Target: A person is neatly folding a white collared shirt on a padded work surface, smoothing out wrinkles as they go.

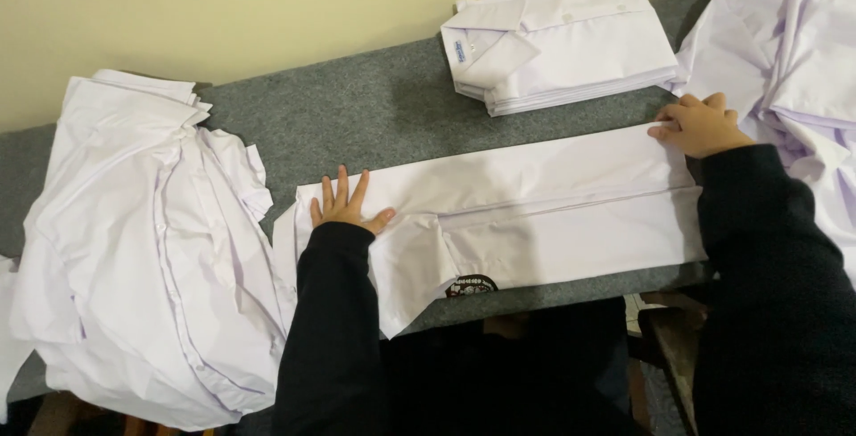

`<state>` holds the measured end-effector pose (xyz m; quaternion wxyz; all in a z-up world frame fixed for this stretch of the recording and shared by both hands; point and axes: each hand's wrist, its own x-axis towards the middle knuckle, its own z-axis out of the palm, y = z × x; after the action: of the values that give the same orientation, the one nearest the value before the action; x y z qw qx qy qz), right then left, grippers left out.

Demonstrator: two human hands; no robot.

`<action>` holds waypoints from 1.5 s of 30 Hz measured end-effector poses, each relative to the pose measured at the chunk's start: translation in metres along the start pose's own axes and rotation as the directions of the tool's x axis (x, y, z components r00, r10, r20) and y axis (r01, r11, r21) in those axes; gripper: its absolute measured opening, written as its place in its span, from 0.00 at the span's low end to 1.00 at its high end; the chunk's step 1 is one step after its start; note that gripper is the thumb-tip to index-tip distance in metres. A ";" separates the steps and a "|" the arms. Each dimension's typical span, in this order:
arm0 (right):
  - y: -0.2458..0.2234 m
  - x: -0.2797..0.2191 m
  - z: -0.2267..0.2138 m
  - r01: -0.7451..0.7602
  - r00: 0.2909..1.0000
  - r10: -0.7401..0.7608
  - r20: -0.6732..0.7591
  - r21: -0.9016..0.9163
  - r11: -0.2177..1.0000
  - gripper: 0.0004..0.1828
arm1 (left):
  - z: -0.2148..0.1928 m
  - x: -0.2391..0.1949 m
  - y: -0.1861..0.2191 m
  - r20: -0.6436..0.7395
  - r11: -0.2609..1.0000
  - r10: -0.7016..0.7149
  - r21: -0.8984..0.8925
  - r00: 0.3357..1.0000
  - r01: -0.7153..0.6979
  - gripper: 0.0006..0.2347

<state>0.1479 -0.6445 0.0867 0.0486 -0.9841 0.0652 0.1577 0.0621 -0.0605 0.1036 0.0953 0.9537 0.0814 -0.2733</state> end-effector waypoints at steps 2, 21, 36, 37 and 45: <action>0.008 0.010 -0.003 -0.004 1.000 0.004 0.012 0.004 1.000 0.25 | 0.001 0.001 0.000 -0.006 1.000 0.004 0.005 1.000 -0.004 0.41; -0.093 -0.073 0.084 0.354 0.850 -0.375 -0.370 -0.125 0.927 0.42 | 0.016 0.018 -0.016 -0.072 0.995 0.075 0.076 0.995 -0.070 0.40; -0.030 -0.041 0.096 0.184 0.968 -0.179 -0.177 0.013 0.983 0.44 | 0.014 0.016 -0.016 -0.079 0.996 0.079 0.050 0.994 -0.075 0.40; -0.030 -0.041 0.095 0.185 0.968 -0.180 -0.178 0.015 0.983 0.44 | 0.015 0.017 -0.017 -0.080 0.996 0.078 0.051 0.994 -0.075 0.40; -0.026 -0.047 0.083 0.219 0.963 -0.226 -0.149 -0.058 0.974 0.46 | 0.015 0.018 -0.019 -0.072 0.994 0.088 0.067 0.994 -0.083 0.41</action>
<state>0.0820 -0.6037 0.0246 0.0405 -0.9953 -0.0456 0.0758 0.0662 -0.0439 0.0789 0.0734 0.9685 0.0354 -0.2354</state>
